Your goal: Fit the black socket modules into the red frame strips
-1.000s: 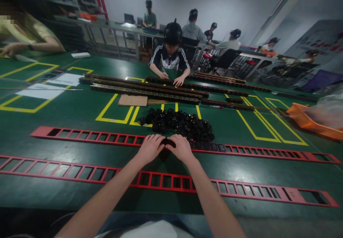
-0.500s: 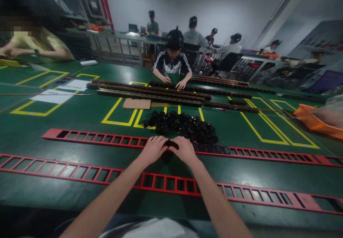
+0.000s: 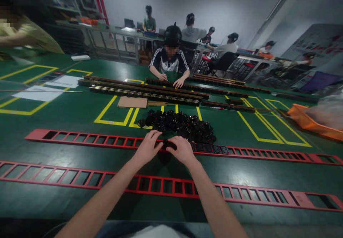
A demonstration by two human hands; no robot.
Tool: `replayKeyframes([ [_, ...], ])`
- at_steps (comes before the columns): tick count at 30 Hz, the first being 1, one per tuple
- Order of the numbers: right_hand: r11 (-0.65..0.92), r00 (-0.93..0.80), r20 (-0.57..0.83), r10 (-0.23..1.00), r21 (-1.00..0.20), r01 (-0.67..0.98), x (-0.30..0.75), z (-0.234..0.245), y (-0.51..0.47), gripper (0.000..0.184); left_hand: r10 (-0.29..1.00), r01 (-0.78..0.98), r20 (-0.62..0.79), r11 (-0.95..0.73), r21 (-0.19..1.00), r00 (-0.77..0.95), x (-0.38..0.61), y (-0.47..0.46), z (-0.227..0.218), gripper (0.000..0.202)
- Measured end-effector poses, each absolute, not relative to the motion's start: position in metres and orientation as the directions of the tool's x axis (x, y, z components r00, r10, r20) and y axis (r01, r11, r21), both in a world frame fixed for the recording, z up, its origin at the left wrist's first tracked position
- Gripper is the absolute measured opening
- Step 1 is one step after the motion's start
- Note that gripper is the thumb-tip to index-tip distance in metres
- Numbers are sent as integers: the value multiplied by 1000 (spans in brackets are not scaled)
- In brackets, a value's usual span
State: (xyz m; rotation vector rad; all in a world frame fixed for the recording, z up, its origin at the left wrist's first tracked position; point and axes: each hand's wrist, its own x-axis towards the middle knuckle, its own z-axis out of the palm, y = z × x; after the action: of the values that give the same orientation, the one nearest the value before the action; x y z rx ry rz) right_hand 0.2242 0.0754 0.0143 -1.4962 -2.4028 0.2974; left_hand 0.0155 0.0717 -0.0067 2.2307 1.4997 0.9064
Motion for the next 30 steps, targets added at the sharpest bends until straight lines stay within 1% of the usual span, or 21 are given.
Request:
replayKeyframes([
  [2,442,-419,143,897,-335,832,224,15,75,30,927,763,328,-342,549,179,8,82,-1,43],
  [4,446,-423,145,895,-346,826,224,15,75,30,943,801,295,-296,520,157,0,97,3,45],
  [8,443,-416,154,896,-360,821,225,15,75,29,948,820,196,-315,478,250,-9,122,2,48],
  [10,441,-412,157,897,-362,821,225,15,74,29,946,819,185,-325,474,268,-9,127,-3,48],
  [12,440,-412,157,898,-363,821,225,15,74,29,950,810,200,-309,498,240,-9,128,-8,45],
  [16,440,-410,161,898,-373,817,225,15,73,30,958,794,202,-281,539,202,-10,127,-12,31],
  [18,436,-405,163,900,-378,816,225,14,73,30,959,779,204,-279,562,197,-11,126,-10,29],
  [21,429,-399,158,903,-380,820,225,14,73,31,948,697,243,-316,644,205,-11,121,-3,32],
  [24,419,-393,149,907,-386,822,224,14,72,31,921,549,306,-389,740,240,-10,112,8,47],
  [26,416,-389,150,909,-394,820,224,15,72,31,908,479,324,-416,773,264,-8,105,14,53],
  [28,417,-388,156,909,-401,816,224,16,72,31,901,456,326,-427,781,284,-7,101,17,49],
  [30,418,-388,159,908,-402,815,224,16,72,30,897,449,324,-432,782,300,-5,101,17,41],
])
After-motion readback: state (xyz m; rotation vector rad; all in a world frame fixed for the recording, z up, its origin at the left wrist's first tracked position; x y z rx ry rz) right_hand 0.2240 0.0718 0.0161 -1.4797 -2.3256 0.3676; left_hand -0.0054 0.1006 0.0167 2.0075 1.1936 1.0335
